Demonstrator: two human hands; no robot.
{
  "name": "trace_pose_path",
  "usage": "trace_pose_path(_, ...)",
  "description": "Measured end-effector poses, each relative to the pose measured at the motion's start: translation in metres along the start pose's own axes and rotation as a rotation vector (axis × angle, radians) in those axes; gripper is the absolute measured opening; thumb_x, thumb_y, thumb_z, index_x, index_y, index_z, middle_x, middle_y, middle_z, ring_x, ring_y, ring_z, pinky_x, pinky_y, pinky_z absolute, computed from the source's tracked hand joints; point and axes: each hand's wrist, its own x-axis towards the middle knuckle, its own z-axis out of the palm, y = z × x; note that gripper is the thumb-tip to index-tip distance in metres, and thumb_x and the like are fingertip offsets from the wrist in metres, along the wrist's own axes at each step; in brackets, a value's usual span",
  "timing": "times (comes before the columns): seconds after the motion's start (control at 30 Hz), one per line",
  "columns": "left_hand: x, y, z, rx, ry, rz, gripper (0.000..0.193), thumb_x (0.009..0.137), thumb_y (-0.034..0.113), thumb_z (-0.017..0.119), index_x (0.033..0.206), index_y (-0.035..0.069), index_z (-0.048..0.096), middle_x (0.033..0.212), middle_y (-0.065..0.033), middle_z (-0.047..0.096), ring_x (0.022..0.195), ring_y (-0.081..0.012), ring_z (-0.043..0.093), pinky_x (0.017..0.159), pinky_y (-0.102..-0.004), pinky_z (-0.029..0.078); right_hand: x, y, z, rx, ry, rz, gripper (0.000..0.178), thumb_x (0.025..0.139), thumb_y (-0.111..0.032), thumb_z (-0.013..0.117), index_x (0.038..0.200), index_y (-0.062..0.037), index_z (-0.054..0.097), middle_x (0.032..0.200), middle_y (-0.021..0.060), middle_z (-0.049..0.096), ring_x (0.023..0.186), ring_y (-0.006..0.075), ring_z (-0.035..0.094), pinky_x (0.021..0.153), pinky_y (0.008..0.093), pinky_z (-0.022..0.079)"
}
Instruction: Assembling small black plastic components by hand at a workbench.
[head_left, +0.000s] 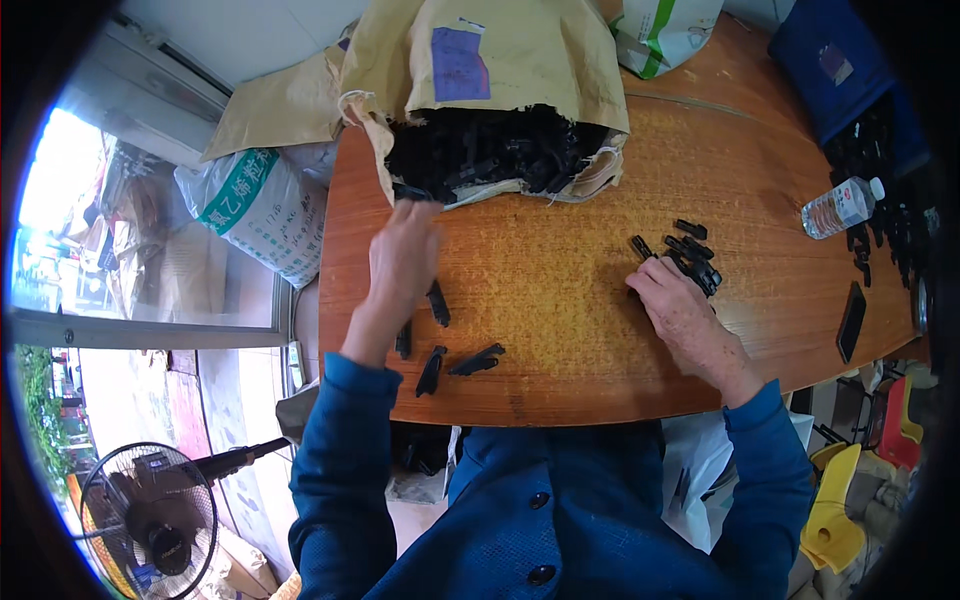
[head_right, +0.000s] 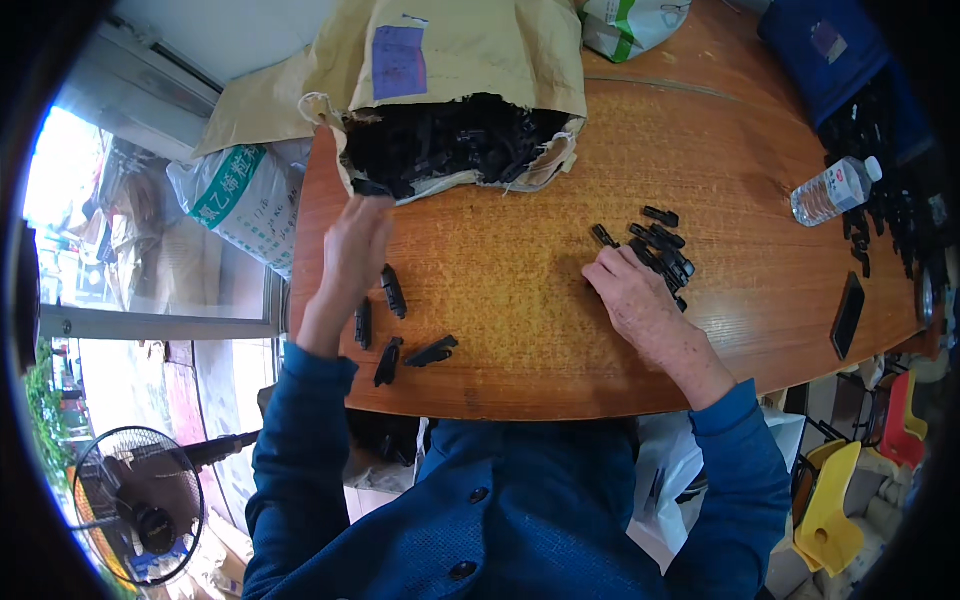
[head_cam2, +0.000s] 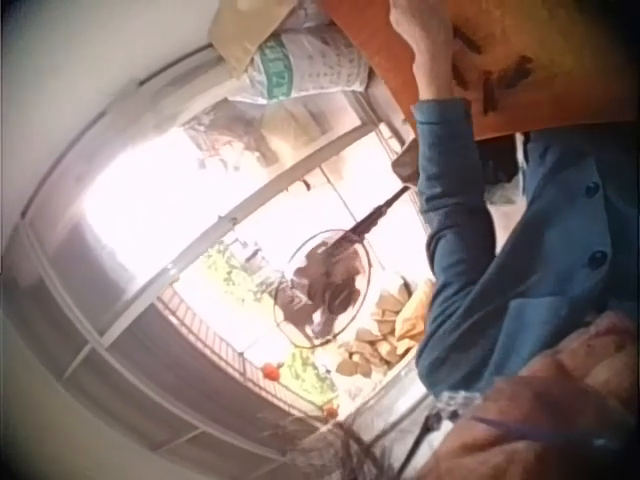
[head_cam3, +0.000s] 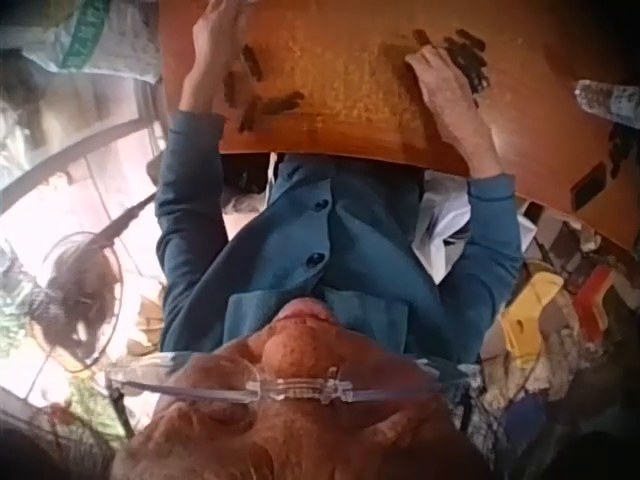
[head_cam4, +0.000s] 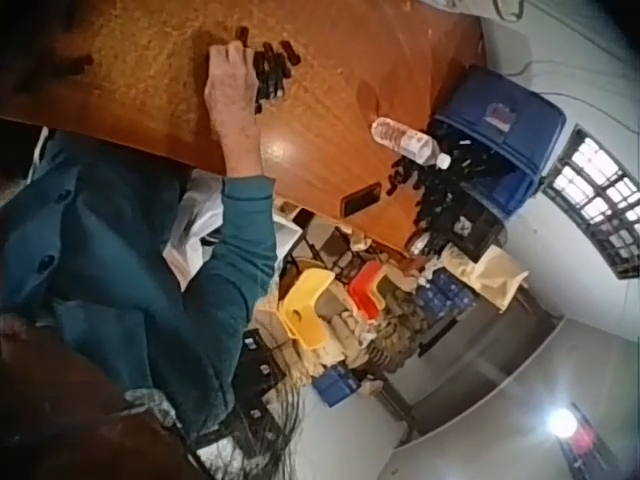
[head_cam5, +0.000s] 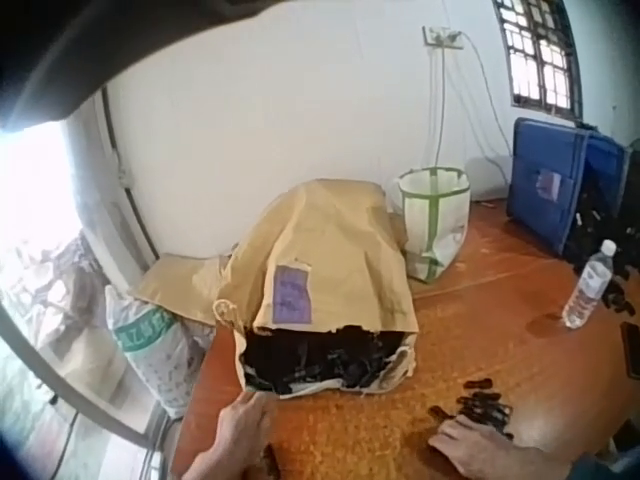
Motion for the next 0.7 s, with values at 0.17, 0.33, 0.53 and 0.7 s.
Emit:
trace_pose_path(0.17,0.056,-0.018,0.021,0.188,-0.026,-0.169,0.026,0.084,0.025,0.063,0.104,0.009,0.059,0.102,-0.0143,0.059,0.088,-0.0357,0.061,0.073,-0.0443,0.049,0.008,0.016,-0.004,0.16,0.132,0.047,0.026,0.077,0.007,0.057,0.102,0.0005,0.057,0.093,0.0139,0.055,0.087,0.0302,0.056,0.076,0.0351,0.049)
trace_pose_path(0.33,0.071,0.005,0.03,0.334,-0.008,-0.157,0.028,0.076,0.023,0.071,0.098,0.01,0.06,0.096,-0.0129,0.058,0.091,-0.0317,0.06,0.072,-0.0431,0.05,0.007,0.009,0.001,0.448,0.281,0.246,0.029,0.078,0.007,0.062,0.105,-0.0037,0.058,0.091,0.0074,0.058,0.08,0.0173,0.059,0.067,0.0262,0.048)
trace_pose_path(0.53,0.082,0.009,0.039,0.374,0.115,0.116,0.028,0.068,0.012,0.074,0.091,0.007,0.059,0.09,-0.0104,0.058,0.091,-0.0287,0.058,0.071,-0.0417,0.05,-0.001,-0.025,0.019,0.678,0.159,0.261,0.027,0.078,0.003,0.067,0.103,-0.0048,0.057,0.08,0.0059,0.059,0.075,0.015,0.06,0.066,0.0262,0.048)
trace_pose_path(0.7,0.075,0.005,0.053,0.387,-0.014,0.098,0.021,0.071,0.006,0.068,0.088,0.005,0.056,0.092,-0.0123,0.06,0.09,-0.0296,0.06,0.073,-0.0406,0.05,-0.01,-0.028,0.02,0.207,0.104,0.123,0.018,0.078,-0.003,0.065,0.092,-0.0042,0.054,0.083,0.0126,0.06,0.076,0.031,0.061,0.065,0.0382,0.049)
